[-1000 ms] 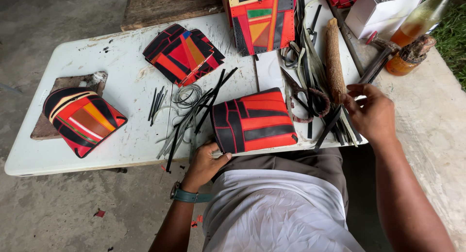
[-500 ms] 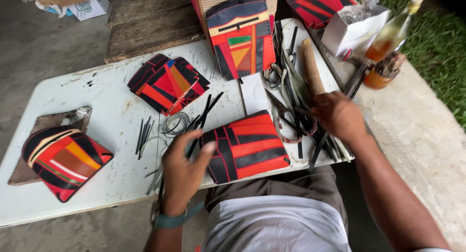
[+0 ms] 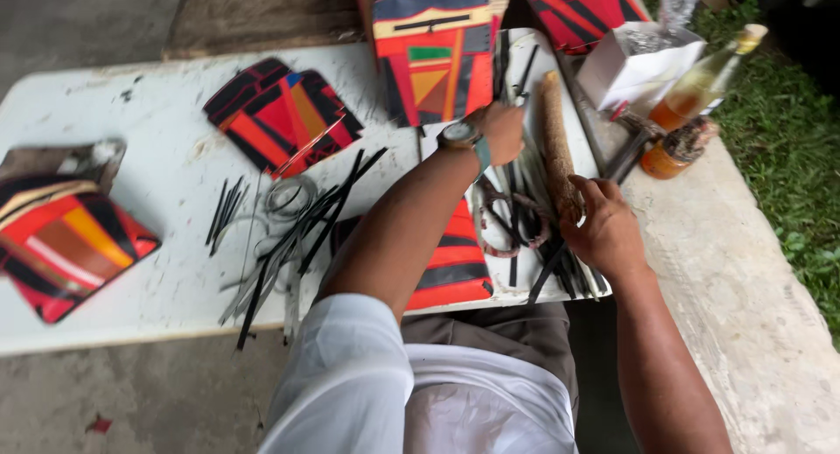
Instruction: The person works on colorful patchwork leather bags at a table, turning and flexing a red bag to shape it, trimming its edges with scissors, and pulling and arranging leather straps and cords. They handle several finished and in-progress bags, adjusting seams and edges by hand throughout the episode.
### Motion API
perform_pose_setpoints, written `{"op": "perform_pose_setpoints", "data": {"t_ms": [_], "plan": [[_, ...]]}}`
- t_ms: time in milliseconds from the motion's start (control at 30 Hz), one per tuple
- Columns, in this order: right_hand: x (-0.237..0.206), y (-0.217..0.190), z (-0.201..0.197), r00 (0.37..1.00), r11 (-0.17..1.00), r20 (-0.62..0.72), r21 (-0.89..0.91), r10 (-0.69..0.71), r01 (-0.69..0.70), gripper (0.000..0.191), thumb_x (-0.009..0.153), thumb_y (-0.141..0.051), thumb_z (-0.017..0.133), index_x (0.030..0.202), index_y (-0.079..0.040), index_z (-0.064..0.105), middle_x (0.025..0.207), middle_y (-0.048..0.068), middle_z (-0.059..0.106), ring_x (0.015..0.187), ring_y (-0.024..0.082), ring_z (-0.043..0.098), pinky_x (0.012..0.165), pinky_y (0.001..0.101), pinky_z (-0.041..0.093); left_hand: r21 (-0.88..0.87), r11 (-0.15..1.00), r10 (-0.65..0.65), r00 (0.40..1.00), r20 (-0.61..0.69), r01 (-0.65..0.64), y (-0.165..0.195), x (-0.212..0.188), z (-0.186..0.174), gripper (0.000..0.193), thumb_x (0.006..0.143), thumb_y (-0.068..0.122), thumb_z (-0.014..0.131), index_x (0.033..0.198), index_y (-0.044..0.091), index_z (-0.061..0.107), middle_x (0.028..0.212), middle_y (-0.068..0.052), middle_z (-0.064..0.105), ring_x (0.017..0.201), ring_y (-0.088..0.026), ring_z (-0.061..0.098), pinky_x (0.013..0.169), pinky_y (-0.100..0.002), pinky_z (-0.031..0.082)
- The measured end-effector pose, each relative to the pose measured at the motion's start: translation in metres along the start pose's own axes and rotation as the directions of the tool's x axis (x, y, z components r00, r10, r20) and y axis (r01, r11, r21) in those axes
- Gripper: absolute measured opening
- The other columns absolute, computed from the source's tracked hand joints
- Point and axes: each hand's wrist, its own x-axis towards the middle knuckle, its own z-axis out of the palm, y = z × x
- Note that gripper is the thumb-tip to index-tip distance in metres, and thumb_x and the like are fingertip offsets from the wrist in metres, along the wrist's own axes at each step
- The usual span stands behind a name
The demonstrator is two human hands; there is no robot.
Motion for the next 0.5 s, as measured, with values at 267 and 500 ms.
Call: {"op": "perform_pose_setpoints", "data": {"t_ms": [267, 500], "plan": [[0.006, 0.032, -0.010, 1.000, 0.999, 0.003, 0.043, -0.003, 0.003, 0.031, 0.087, -0.012, 0.072, 0.118, -0.012, 0.074, 0.110, 0.014, 0.069, 0.097, 0.037, 0.067, 0.085, 0.0457, 0.055, -0.169, 0.920, -0.368, 0.928, -0.055, 0.355, -0.014, 0.016, 0.021, 0.018, 0.082, 0.013, 0.069, 0.095, 0.003, 0.075, 0.102, -0.025, 0.073, 0.098, -0.043, 0.072, 0.085, -0.049, 0.058], [0.007, 0.029, -0.019, 0.985, 0.959, 0.015, 0.225, 0.172, -0.171, 0.030, 0.088, -0.016, 0.079, 0.115, -0.007, 0.073, 0.103, 0.012, 0.071, 0.073, 0.024, 0.070, 0.068, 0.0364, 0.056, -0.360, 0.741, -0.631, 0.771, -0.086, 0.567, -0.019, 0.031, 0.014, 0.045, 0.088, 0.046, 0.071, 0.092, 0.002, 0.076, 0.100, -0.028, 0.071, 0.099, -0.046, 0.068, 0.086, -0.052, 0.055]]}}
